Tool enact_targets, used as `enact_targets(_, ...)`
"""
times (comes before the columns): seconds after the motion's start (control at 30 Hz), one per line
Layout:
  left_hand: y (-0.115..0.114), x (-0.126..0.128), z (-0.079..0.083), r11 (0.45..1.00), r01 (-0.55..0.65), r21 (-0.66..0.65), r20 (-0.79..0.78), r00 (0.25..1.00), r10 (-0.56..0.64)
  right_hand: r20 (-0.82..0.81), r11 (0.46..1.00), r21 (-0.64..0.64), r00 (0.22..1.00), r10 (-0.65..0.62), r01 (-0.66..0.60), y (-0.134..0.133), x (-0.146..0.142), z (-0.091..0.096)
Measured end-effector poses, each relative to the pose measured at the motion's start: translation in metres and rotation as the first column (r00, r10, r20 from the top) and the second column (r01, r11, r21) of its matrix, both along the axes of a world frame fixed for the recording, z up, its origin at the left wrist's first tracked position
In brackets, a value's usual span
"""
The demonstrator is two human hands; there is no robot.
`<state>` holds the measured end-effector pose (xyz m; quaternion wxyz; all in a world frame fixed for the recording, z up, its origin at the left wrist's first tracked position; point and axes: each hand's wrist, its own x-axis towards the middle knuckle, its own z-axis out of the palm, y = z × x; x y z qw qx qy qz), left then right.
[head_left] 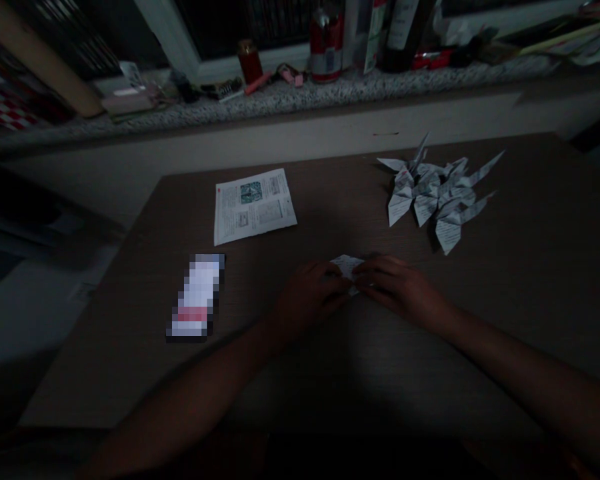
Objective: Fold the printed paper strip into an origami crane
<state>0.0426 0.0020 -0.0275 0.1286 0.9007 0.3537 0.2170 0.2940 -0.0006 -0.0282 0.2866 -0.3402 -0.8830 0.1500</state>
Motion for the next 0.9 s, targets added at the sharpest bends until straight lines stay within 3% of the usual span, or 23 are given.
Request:
enact_targets(0.63,0.0010,0.0074,-0.0017,0.993,-0.087,-0.079,0.099,0.991,0.094,-0.064,0.998,-0.045,0.997,-0.041,0.038,-0.0008,-0.0029,-0.0028)
enact_targets(0.9,0.0034,0.0082,0.0033,0.988,-0.065,-0.138,0.129,0.988,0.083,-0.074,0.996,-0.068,0.995,-0.061,0.056,-0.0011,-0.0053,-0.0022)
